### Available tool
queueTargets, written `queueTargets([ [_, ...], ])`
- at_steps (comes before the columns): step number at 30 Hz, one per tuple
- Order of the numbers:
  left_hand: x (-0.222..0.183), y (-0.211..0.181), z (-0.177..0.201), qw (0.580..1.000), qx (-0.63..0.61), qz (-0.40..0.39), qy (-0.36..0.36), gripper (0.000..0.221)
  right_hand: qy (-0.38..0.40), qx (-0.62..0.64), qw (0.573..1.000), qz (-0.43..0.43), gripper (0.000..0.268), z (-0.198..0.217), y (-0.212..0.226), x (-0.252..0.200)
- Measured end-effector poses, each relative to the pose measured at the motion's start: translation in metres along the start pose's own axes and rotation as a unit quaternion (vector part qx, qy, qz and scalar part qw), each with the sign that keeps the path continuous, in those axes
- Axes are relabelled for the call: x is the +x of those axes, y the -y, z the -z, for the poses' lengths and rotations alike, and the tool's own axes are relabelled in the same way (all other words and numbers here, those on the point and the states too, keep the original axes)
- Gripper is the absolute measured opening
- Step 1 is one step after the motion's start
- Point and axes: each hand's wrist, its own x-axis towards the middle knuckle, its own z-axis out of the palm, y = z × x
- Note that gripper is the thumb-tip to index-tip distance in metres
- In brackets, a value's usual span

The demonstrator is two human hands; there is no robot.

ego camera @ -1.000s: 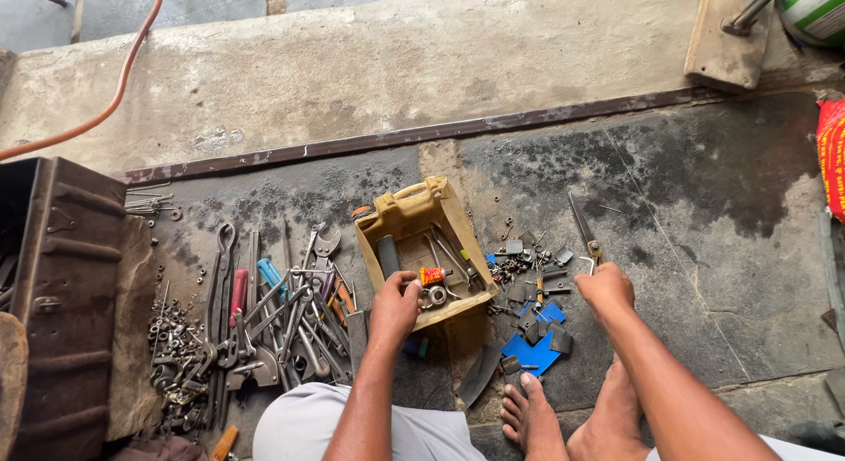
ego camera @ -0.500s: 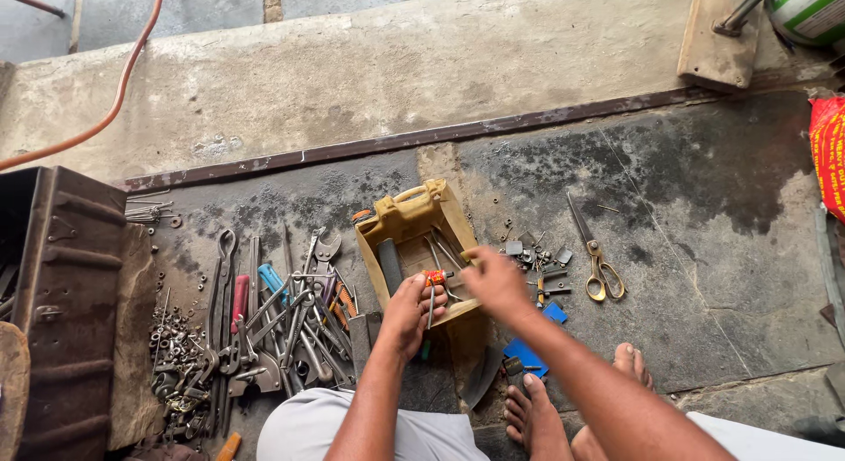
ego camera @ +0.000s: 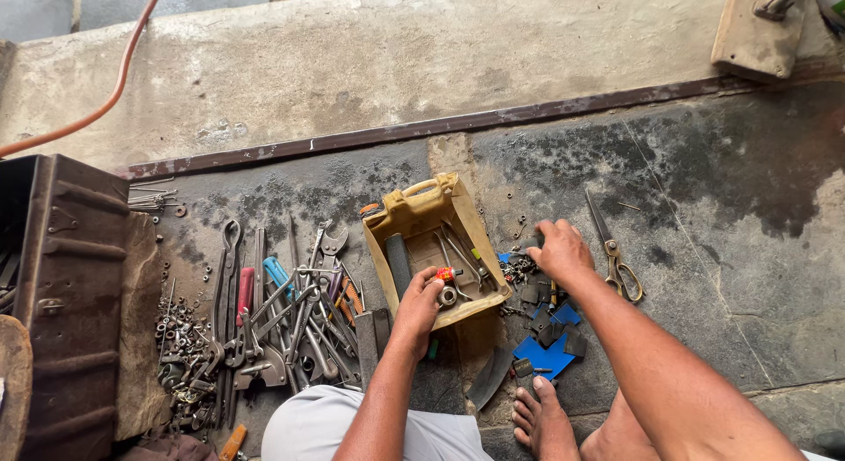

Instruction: The person picks through a collection of screws and small hardware in a yellow tray, sorts them into small piles on the floor, and uses shears to cut a small metal or plastic piece.

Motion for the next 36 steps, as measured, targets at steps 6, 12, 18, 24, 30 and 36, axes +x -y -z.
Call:
queueTargets([
  [6,-0.010,-0.011,-0.003,0.999,0.045,-0.012,0.011,0.040,-0.031,0.228,0.971,-0.065,0.027,-0.034,-0.055,0.009],
  [12,-0.015,-0.011,-0.007,0.993,-0.050,-0.029,0.101,0.037,0.066,0.625,0.757,-0.179,0.017,-0.026,-0.094,-0.020],
  [18,-0.030,-0.013,-0.022,0.974,-0.057,-0.052,0.213,0.039,0.065,0.622,0.771,-0.121,0.020,0.005,-0.051,-0.062],
  [24,-0.030,0.005,-0.033,0.966,-0.014,-0.044,0.253,0.027,0.204,0.535,0.820,-0.011,0.027,0.007,0.025,-0.120],
  [30,-0.011,0.008,-0.020,0.992,-0.062,-0.044,0.098,0.015,0.025,0.333,0.937,-0.100,0.022,-0.011,0.001,-0.096],
  [36,-0.020,-0.001,-0.021,0.988,-0.037,-0.050,0.139,0.030,-0.125,0.072,0.989,-0.013,0.034,-0.013,-0.079,-0.067],
])
